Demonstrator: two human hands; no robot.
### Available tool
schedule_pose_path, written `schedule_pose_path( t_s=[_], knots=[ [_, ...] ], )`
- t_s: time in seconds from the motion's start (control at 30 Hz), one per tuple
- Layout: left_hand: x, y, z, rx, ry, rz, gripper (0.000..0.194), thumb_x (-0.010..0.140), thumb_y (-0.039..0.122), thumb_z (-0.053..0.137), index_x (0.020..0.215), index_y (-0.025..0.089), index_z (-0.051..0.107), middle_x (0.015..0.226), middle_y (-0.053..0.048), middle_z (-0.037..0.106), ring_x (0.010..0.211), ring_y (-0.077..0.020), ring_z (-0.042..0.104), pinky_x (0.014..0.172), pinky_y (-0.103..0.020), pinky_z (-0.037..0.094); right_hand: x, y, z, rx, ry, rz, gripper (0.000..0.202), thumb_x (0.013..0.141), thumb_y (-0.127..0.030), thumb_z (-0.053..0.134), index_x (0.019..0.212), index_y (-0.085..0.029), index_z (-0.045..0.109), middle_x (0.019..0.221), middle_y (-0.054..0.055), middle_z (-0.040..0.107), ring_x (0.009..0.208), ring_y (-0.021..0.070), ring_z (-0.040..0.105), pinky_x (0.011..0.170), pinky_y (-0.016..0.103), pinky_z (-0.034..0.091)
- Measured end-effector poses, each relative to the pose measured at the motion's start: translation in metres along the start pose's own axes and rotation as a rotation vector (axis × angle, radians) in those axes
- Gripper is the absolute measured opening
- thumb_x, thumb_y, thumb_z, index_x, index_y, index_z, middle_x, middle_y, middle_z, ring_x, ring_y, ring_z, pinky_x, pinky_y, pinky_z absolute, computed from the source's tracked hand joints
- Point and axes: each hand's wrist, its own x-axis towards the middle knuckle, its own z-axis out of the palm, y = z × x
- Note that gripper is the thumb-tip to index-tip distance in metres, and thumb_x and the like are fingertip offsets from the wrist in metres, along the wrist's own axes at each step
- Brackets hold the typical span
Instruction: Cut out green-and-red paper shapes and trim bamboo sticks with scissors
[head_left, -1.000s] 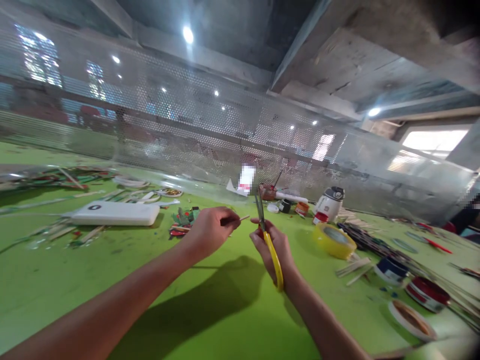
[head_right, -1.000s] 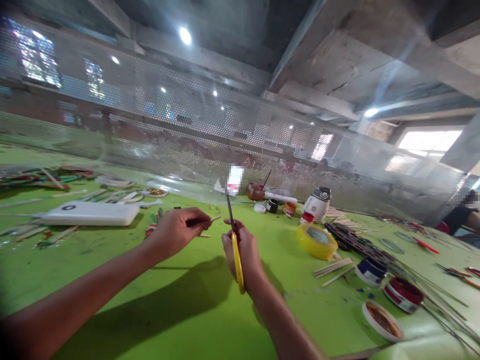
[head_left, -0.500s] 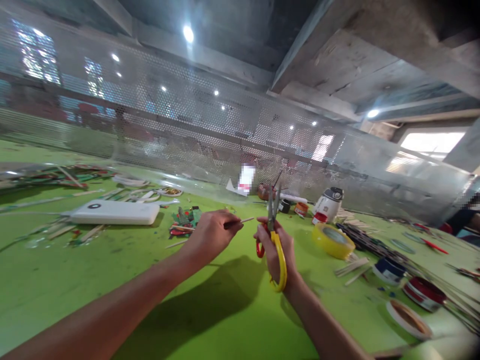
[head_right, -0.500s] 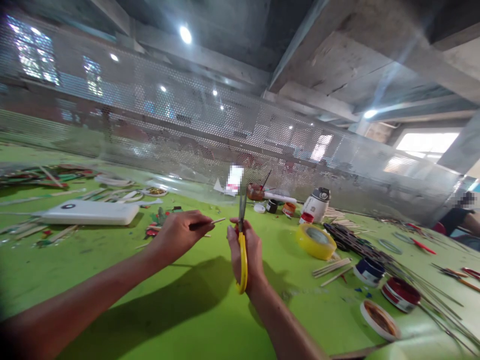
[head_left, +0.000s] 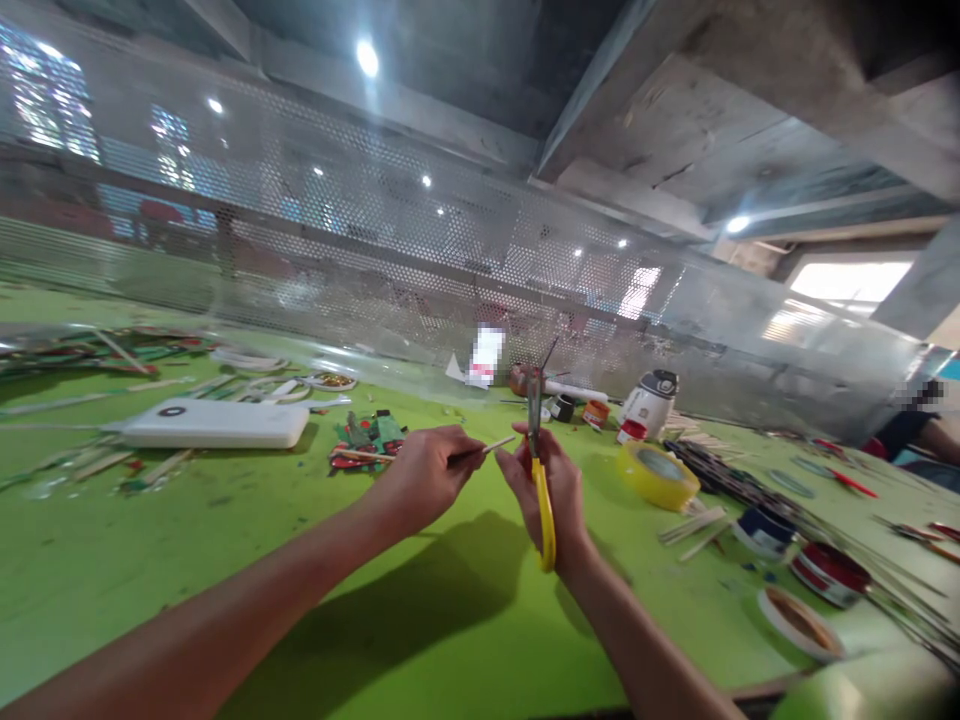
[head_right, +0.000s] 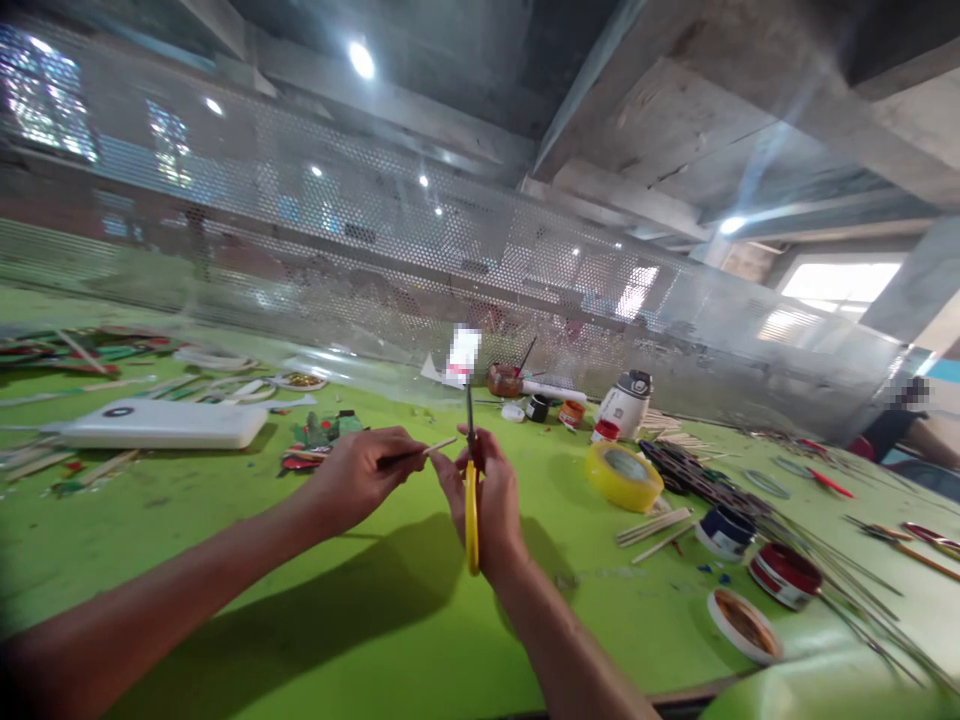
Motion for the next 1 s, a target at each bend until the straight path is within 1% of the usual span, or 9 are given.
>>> schedule_pose_path(
  t_s=[0.07, 0.17, 0.27, 0.33, 0.5, 0.67, 0.8, 0.9, 1.0],
  knots=[
    [-0.001, 0.001, 0.002, -0.044, -0.038, 0.012, 0.023, 0.085, 0.026, 0.051, 0.084, 0.013, 0.071, 0.068, -0.004, 0.061, 0.062, -0.0118, 0.054, 0.057, -0.022, 0.040, 0.000, 0.002, 0.001, -0.002, -0.023, 0.004, 0.036, 0.074, -0.030, 0.068, 0.105, -0.018, 0.054, 0.068, -0.005, 0.048, 0.056, 0.0089, 0.047, 0.052, 0.021, 0.041],
    [-0.001, 0.004, 0.003, -0.151, -0.085, -0.022, 0.026, 0.086, 0.028, 0.049, 0.086, 0.014, 0.071, 0.062, -0.002, 0.059, 0.055, -0.0098, 0.049, 0.052, -0.020, 0.038, 0.001, 0.001, 0.001, 0.030, 0.011, 0.019, 0.034, 0.072, -0.030, 0.069, 0.100, -0.018, 0.055, 0.065, -0.006, 0.047, 0.054, 0.0087, 0.047, 0.050, 0.020, 0.040],
    [-0.001, 0.008, 0.002, -0.242, -0.074, -0.060, 0.025, 0.084, 0.029, 0.052, 0.094, 0.014, 0.070, 0.061, -0.001, 0.059, 0.055, -0.0099, 0.048, 0.052, -0.020, 0.038, 0.000, -0.005, 0.001, 0.084, 0.049, 0.054, 0.028, 0.075, -0.034, 0.066, 0.095, -0.018, 0.056, 0.060, -0.007, 0.045, 0.050, 0.0078, 0.043, 0.046, 0.019, 0.037],
    [-0.001, 0.009, 0.000, -0.273, -0.081, -0.086, 0.026, 0.083, 0.029, 0.054, 0.096, 0.014, 0.070, 0.062, -0.002, 0.060, 0.057, -0.0103, 0.049, 0.053, -0.021, 0.039, -0.001, -0.008, 0.001, 0.120, 0.055, 0.075, 0.026, 0.078, -0.036, 0.062, 0.094, -0.018, 0.055, 0.060, -0.006, 0.045, 0.049, 0.0077, 0.042, 0.044, 0.020, 0.037],
    [0.000, 0.005, 0.000, -0.347, -0.186, -0.201, 0.029, 0.081, 0.030, 0.055, 0.101, 0.015, 0.069, 0.060, -0.002, 0.061, 0.049, -0.0082, 0.042, 0.046, -0.020, 0.034, 0.001, -0.002, -0.004, 0.096, 0.108, 0.060, 0.023, 0.083, -0.037, 0.057, 0.095, -0.017, 0.055, 0.064, -0.004, 0.048, 0.054, 0.0101, 0.047, 0.049, 0.023, 0.040],
    [0.000, 0.000, 0.005, -0.587, -0.253, -0.278, 0.031, 0.079, 0.026, 0.055, 0.105, 0.014, 0.066, 0.064, -0.003, 0.064, 0.042, -0.0052, 0.035, 0.041, -0.019, 0.028, 0.002, 0.002, -0.006, 0.102, 0.073, 0.064, 0.023, 0.085, -0.037, 0.055, 0.095, -0.017, 0.055, 0.066, -0.003, 0.051, 0.053, 0.0098, 0.047, 0.049, 0.023, 0.041],
    [0.000, 0.004, 0.006, -0.743, -0.269, -0.361, 0.033, 0.078, 0.027, 0.057, 0.108, 0.015, 0.062, 0.069, -0.004, 0.068, 0.040, -0.0046, 0.039, 0.038, -0.019, 0.026, 0.001, 0.000, -0.005, 0.138, 0.072, 0.069, 0.023, 0.086, -0.038, 0.053, 0.095, -0.017, 0.054, 0.066, -0.003, 0.053, 0.051, 0.0097, 0.047, 0.048, 0.023, 0.041],
    [0.000, 0.008, 0.005, -0.780, -0.252, -0.406, 0.024, 0.077, 0.029, 0.061, 0.094, 0.013, 0.060, 0.074, -0.006, 0.068, 0.042, -0.0054, 0.046, 0.037, -0.018, 0.024, 0.000, -0.002, -0.004, 0.133, 0.054, 0.081, 0.024, 0.081, -0.038, 0.059, 0.093, -0.017, 0.055, 0.065, -0.003, 0.052, 0.052, 0.0099, 0.048, 0.048, 0.023, 0.040],
    [0.001, 0.010, 0.003, -0.791, -0.251, -0.396, 0.020, 0.077, 0.032, 0.061, 0.081, 0.013, 0.056, 0.075, -0.006, 0.068, 0.045, -0.0064, 0.050, 0.037, -0.018, 0.024, -0.001, -0.005, -0.002, 0.145, -0.022, 0.086, 0.028, 0.076, -0.036, 0.065, 0.096, -0.018, 0.055, 0.063, -0.005, 0.050, 0.051, 0.0095, 0.047, 0.047, 0.021, 0.040]
  ],
)
